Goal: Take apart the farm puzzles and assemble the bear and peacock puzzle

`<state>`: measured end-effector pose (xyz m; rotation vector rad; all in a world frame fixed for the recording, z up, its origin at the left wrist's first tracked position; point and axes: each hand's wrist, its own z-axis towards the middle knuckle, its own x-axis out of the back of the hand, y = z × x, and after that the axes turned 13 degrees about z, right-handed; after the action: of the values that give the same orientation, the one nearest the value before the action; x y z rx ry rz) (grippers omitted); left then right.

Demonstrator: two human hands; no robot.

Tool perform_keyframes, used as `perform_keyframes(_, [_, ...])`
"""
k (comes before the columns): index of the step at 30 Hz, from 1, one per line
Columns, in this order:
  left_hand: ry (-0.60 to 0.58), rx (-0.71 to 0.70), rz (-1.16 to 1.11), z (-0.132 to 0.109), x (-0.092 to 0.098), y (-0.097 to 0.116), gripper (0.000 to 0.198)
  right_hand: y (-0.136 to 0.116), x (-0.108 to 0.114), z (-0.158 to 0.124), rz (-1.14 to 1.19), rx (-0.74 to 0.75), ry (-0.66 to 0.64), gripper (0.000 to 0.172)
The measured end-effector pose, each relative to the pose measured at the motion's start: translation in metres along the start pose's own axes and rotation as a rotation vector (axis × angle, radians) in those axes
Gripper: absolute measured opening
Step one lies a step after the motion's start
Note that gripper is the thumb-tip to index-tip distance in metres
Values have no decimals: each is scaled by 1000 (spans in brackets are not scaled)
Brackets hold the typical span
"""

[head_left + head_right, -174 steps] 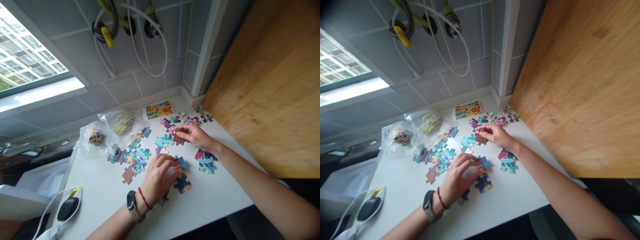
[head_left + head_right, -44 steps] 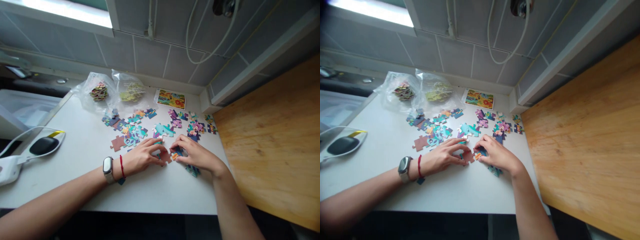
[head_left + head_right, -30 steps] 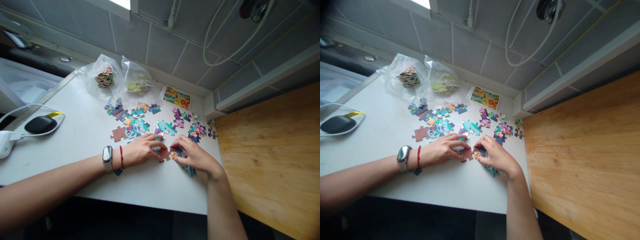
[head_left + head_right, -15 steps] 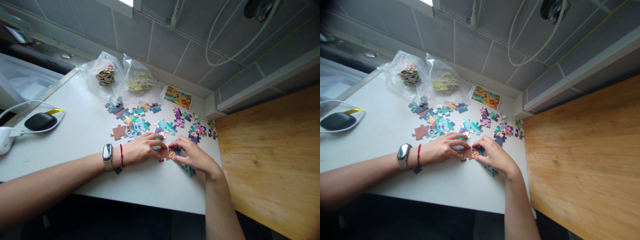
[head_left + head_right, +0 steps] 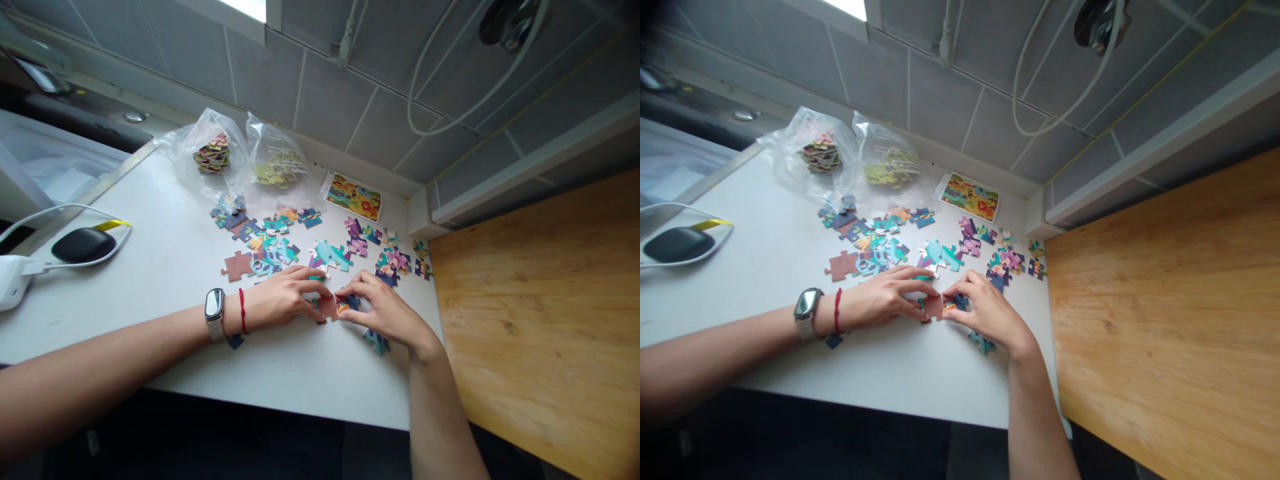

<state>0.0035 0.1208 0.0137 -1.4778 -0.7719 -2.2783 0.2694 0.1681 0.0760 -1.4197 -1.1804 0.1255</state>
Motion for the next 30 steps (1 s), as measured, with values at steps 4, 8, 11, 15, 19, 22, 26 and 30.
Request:
perform_keyframes(4, [20,-7,-8,0,-1,0,34,1,-3,3,19,-15,21,19])
perform_keyframes(8, [55,-5,-12,0,-2,2,30,1,-5,3,-8,-11,18,20])
perform_keyframes(11, [64,-8,-6,0,-2,2,32,1,-5,3,-18,-8,22,19])
perform_keyframes(15, [53,3,11,-1,5,-4,35,2,-1,4,25,3,3,20])
perform_keyframes(19, [130,87,5,0,23,-17,31,7,10,-2,41,-12,-56,31])
perform_keyframes(22, [200,174,-10,-5,43,-25,28,10,18,-7,-1,-45,-35,39])
perform_keyframes(26, [217,249,23,-33,70,-23,26,4,16,-4,-83,-75,6,29])
perform_keyframes(30, [97,290,18,-85,75,0,29,-11,-4,0,-93,-81,33,24])
